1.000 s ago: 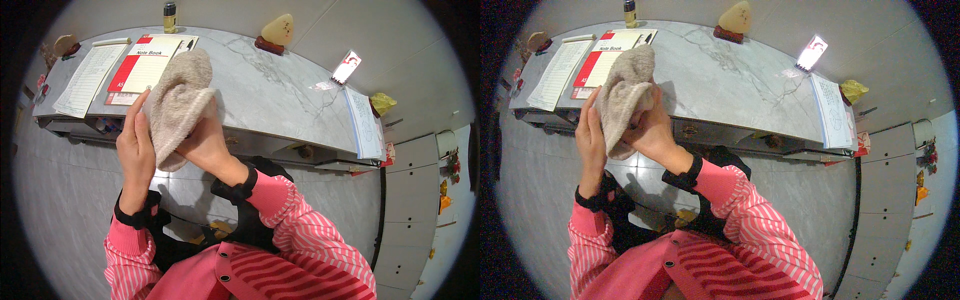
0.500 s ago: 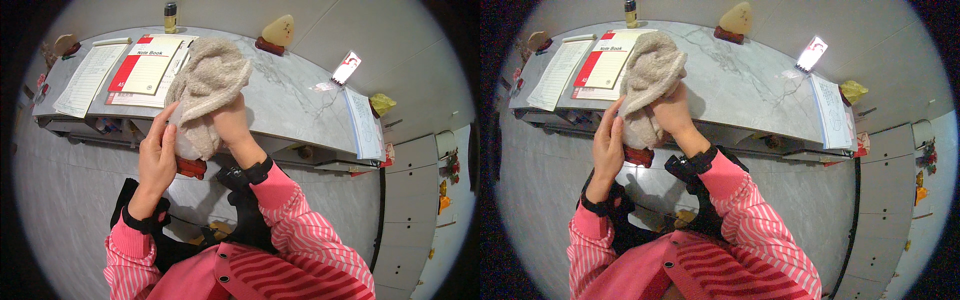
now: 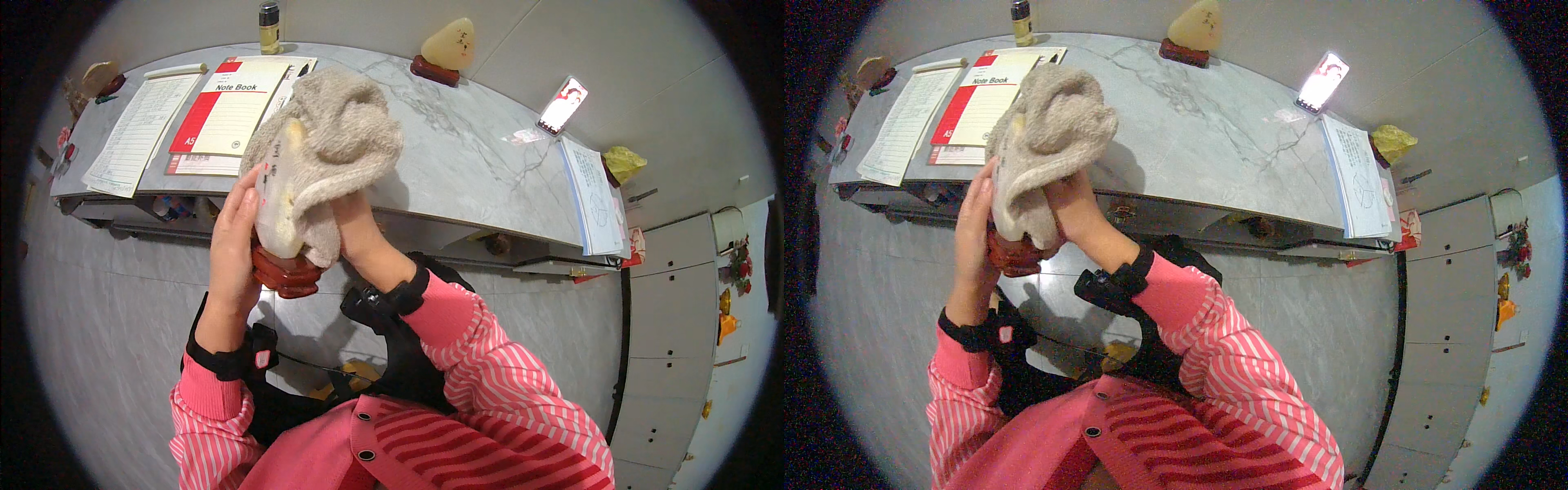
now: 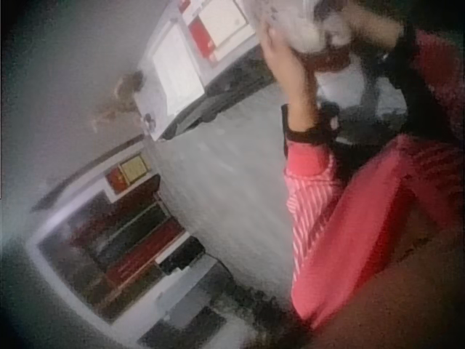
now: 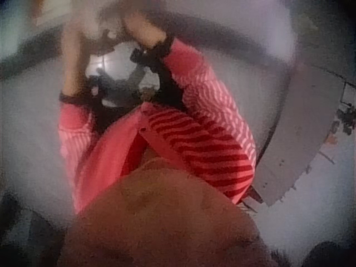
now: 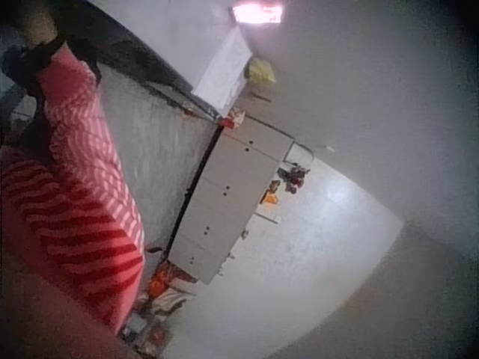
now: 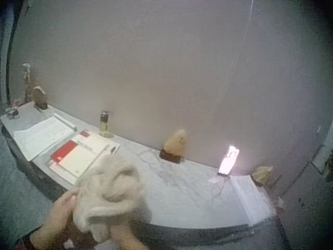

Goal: The person sits on the floor and wipes a small decorative stone with a cloth. They hold the stone in the left hand and rub its surface with the cloth in the right hand, rotating the stone to cover different sides. The person briefly touches a phone on the table before resuming wiping.

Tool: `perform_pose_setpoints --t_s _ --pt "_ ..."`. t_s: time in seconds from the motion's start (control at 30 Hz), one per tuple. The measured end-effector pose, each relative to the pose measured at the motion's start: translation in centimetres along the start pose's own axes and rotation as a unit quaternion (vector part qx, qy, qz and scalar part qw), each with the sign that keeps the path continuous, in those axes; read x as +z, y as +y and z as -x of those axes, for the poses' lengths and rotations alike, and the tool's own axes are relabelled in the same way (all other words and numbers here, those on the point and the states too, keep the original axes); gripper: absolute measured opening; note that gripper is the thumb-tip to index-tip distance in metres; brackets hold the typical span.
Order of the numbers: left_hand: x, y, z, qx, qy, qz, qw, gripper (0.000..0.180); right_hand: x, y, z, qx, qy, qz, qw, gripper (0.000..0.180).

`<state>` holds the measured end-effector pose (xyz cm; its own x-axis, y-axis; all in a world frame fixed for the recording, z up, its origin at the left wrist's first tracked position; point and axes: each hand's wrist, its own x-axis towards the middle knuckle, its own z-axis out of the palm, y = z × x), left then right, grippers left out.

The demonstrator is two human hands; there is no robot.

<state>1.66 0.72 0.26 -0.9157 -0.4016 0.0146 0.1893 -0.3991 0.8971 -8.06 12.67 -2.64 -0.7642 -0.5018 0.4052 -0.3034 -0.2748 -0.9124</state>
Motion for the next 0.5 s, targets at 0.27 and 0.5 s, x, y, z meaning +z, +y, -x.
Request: perform_pose_setpoints --t_s 0.27,0.5 --pt "-0.9 0.5 -0.5 -0.013 0.028 0.043 0.999 0.046 0.6 -1.9 -0.3 0.08 -0.125 0.057 0.987 0.066" --pt "-0.9 0.7 -0.4 -0.015 -0.005 -0.054 0.998 0.05 0.6 -2.8 -0.8 0.044 -0.094 0.073 0.992 0.06"
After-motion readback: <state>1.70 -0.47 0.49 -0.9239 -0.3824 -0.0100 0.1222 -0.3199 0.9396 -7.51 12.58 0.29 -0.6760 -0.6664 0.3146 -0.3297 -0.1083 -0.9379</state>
